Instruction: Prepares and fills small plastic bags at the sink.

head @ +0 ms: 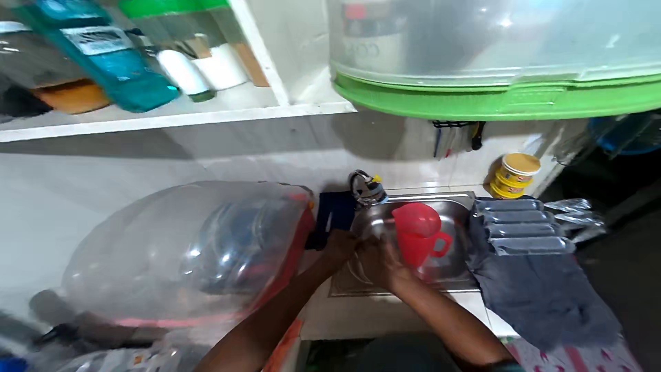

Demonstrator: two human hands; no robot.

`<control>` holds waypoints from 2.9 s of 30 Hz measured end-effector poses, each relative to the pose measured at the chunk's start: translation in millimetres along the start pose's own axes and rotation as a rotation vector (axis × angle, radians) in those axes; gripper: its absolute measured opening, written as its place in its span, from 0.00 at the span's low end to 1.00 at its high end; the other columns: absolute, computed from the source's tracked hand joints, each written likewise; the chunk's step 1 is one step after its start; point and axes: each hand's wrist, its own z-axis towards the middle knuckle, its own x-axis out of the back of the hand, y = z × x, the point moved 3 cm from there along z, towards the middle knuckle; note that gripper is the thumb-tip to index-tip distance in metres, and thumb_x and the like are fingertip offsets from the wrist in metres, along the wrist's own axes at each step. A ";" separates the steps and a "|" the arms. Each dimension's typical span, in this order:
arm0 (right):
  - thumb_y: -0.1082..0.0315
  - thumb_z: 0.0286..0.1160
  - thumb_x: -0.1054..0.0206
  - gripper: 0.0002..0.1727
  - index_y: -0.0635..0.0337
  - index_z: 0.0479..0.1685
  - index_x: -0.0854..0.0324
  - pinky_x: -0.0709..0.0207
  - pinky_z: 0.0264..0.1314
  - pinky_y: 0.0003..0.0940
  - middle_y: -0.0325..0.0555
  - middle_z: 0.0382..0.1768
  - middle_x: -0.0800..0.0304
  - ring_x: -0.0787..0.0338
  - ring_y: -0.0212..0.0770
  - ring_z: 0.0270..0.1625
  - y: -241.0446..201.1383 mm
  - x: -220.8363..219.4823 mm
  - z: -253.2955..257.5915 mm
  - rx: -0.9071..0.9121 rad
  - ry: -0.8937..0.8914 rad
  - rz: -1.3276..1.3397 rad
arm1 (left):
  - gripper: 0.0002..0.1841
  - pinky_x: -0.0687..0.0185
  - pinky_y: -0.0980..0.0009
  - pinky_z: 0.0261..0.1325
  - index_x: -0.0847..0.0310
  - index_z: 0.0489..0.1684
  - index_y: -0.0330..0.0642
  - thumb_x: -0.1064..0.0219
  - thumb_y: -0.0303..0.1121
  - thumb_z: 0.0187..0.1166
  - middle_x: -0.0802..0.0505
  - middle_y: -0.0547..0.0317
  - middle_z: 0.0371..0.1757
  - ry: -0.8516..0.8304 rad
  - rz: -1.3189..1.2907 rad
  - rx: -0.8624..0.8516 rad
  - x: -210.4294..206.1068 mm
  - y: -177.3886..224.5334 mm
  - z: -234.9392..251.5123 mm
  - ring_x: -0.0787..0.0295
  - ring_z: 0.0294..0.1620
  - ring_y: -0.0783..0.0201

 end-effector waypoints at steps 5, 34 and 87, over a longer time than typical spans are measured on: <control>0.60 0.77 0.33 0.13 0.51 0.55 0.10 0.26 0.77 0.53 0.41 0.53 0.06 0.11 0.45 0.62 30.0 4.8 -18.0 0.006 0.054 0.336 | 0.07 0.14 0.64 0.47 0.10 0.37 0.33 0.30 0.29 0.80 0.08 0.55 0.35 -0.072 -0.221 -0.074 -12.4 7.9 -24.9 0.12 0.37 0.66; 0.72 0.74 0.27 0.07 0.55 0.47 0.09 0.11 0.55 0.34 0.38 0.45 0.07 0.08 0.34 0.47 112.7 -110.6 -67.0 -0.213 0.129 1.256 | 0.04 0.14 0.66 0.50 0.13 0.45 0.44 0.33 0.29 0.80 0.08 0.59 0.47 -0.327 -0.566 -0.608 -125.3 -82.6 11.5 0.12 0.46 0.64; 0.54 0.63 0.23 0.14 0.46 0.18 0.20 0.20 0.29 0.35 0.27 0.19 0.19 0.18 0.26 0.25 140.6 -73.0 -136.0 -0.392 0.091 0.614 | 0.10 0.15 0.66 0.62 0.09 0.36 0.47 0.38 0.28 0.80 0.06 0.66 0.44 -0.443 -0.237 -0.910 -195.8 -32.8 24.3 0.11 0.53 0.68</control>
